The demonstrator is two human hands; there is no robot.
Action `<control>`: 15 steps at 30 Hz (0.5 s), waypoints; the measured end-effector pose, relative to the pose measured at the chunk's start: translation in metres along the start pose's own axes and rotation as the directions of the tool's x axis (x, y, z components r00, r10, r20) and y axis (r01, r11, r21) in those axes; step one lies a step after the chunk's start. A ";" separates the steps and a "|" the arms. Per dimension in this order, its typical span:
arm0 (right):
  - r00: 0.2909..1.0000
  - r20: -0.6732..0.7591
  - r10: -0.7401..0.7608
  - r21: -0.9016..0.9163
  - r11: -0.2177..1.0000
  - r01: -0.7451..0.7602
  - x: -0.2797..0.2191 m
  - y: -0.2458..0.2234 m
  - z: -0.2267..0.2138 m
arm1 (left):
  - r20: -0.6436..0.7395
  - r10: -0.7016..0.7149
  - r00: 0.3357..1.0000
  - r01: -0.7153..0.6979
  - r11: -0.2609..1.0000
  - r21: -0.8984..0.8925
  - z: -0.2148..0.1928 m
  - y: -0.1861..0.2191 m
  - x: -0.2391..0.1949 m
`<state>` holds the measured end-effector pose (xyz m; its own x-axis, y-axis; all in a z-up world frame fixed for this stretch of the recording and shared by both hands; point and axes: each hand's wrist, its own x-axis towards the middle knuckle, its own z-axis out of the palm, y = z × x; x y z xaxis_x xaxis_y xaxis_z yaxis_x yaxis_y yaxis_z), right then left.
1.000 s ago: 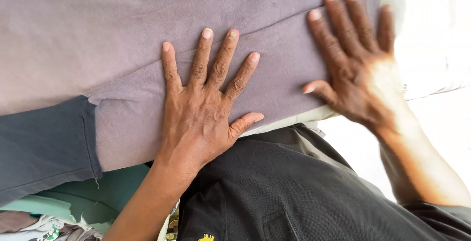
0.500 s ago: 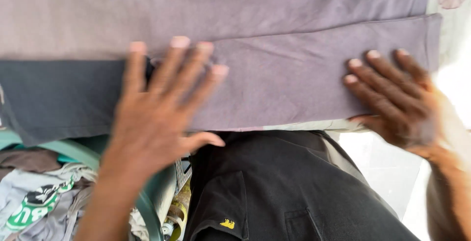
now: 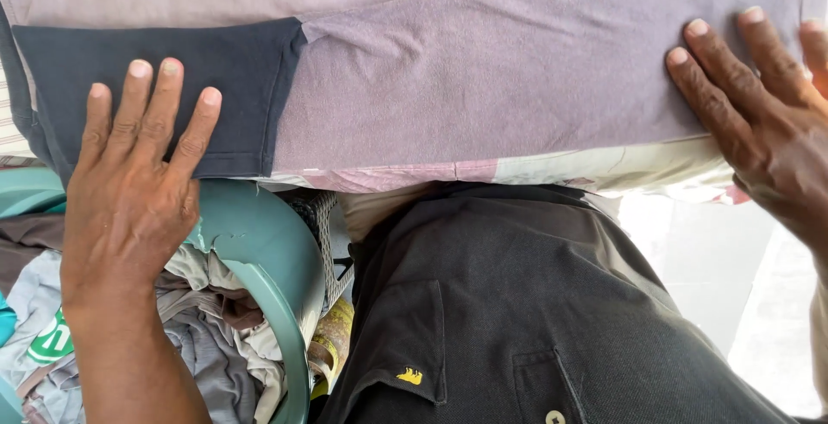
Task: The person takes a grey t-shirt from a laundry basket and lays it on a bed. They smooth the fabric, fold the sleeves inward, and then fold the shirt in half and again into a compact rectangle. The folded shirt is placed on top of a stack of other folded clothes.
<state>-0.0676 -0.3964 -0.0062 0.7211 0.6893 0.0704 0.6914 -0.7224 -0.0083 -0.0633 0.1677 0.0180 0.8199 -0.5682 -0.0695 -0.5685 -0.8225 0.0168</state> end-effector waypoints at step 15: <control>0.980 -0.197 -0.026 -0.203 0.979 -0.015 -0.022 0.002 0.027 | -0.089 -0.130 0.988 0.150 0.946 0.288 0.008 0.001 -0.016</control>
<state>-0.0813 -0.4115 -0.0351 0.6800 0.6833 0.2659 0.6568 -0.7289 0.1934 -0.0773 0.1764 0.0112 0.8894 -0.4567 0.0177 -0.4339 -0.8558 -0.2816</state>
